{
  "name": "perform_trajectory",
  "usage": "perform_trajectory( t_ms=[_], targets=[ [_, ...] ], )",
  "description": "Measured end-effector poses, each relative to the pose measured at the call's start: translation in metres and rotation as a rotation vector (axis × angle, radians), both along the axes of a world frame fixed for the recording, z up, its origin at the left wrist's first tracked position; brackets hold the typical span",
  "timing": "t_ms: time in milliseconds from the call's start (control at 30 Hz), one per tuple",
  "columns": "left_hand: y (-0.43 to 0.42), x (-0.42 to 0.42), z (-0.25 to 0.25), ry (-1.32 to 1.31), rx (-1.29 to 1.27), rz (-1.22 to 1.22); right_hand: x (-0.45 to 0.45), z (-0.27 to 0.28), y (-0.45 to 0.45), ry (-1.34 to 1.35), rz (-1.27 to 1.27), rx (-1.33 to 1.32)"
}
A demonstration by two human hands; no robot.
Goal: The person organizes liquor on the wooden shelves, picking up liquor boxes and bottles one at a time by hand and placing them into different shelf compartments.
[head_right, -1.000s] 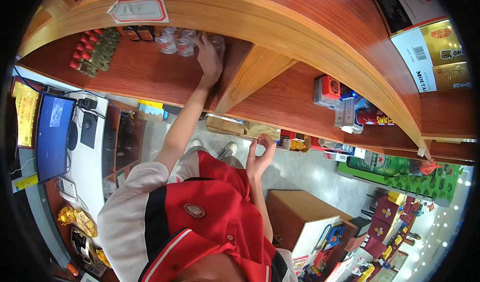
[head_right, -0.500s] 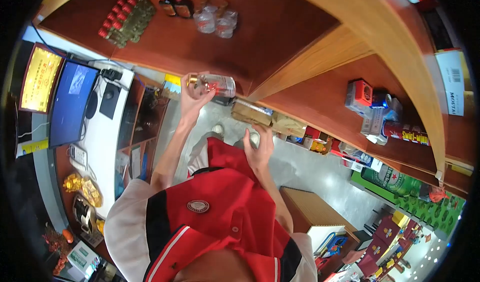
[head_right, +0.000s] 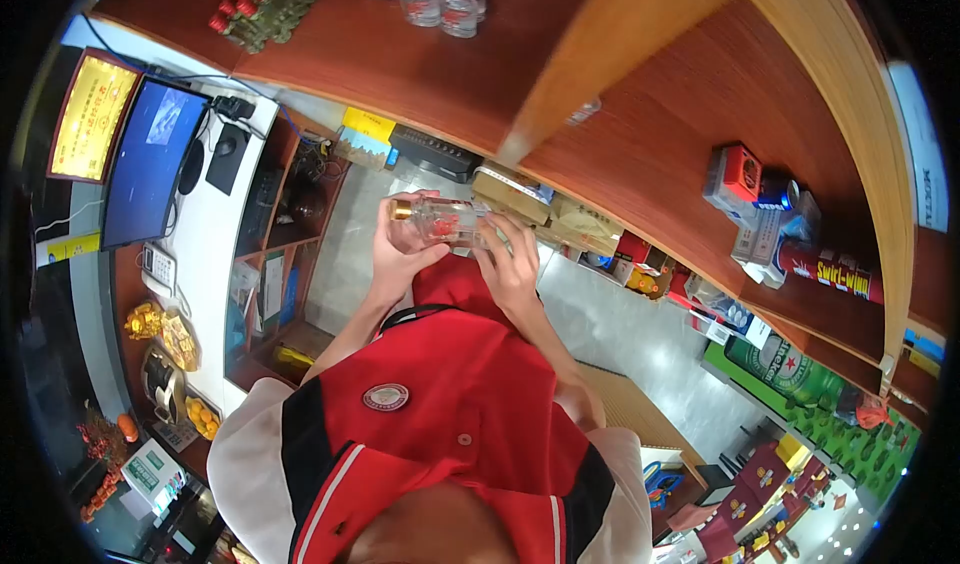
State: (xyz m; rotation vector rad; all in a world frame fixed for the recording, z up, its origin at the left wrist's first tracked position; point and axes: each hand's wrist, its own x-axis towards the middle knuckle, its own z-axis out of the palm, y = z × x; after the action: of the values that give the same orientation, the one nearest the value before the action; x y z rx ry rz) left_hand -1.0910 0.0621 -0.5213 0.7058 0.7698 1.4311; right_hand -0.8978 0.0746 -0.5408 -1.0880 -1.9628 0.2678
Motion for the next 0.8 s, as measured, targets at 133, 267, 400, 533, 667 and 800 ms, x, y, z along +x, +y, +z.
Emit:
perform_trajectory(
  t_ms=[133,267,400,533,667,800],
  targets=[
    [0.004,0.055,0.011,0.189,0.065,-0.07,0.047,-0.008,-0.002,0.059,-0.1,-0.01],
    [0.029,0.104,0.015,0.376,0.18,-0.17,0.089,-0.014,0.02,0.057,-0.2,-0.051],
    [0.063,0.151,0.017,0.656,0.274,-0.051,0.112,-0.016,0.061,0.104,-0.244,-0.145],
    [0.092,0.176,-0.001,0.819,0.217,0.077,0.119,-0.029,0.096,0.122,-0.246,-0.221],
    [0.106,0.182,-0.014,0.847,0.189,0.113,0.115,-0.038,0.117,0.119,-0.23,-0.207],
    [0.111,0.188,-0.018,0.929,0.169,0.19,0.109,-0.044,0.135,0.137,-0.213,-0.237]
  ],
)
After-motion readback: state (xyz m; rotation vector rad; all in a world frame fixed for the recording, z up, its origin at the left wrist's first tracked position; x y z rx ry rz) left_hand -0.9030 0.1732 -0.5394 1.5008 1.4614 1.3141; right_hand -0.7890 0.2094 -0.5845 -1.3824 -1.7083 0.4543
